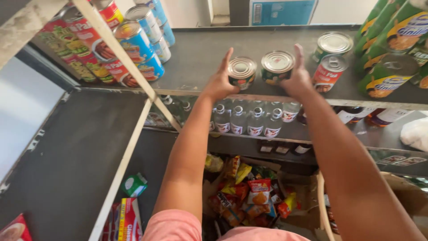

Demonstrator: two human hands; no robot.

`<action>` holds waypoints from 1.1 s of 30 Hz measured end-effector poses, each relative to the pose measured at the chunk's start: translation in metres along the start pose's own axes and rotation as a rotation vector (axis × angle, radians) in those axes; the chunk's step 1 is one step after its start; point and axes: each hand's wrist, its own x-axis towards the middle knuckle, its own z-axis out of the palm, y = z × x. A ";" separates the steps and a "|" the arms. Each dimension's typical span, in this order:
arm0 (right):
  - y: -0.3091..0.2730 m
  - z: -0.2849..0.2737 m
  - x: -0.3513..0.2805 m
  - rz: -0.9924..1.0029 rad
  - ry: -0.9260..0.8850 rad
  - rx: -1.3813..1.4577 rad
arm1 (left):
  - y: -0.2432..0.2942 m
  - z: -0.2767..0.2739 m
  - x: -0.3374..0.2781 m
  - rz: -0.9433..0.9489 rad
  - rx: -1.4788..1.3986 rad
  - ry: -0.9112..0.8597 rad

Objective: Organizing and rearranging various canned goods on metal shelves.

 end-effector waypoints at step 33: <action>-0.093 -0.036 -0.002 0.195 -0.144 0.266 | -0.014 -0.002 0.008 -0.110 -0.598 -0.161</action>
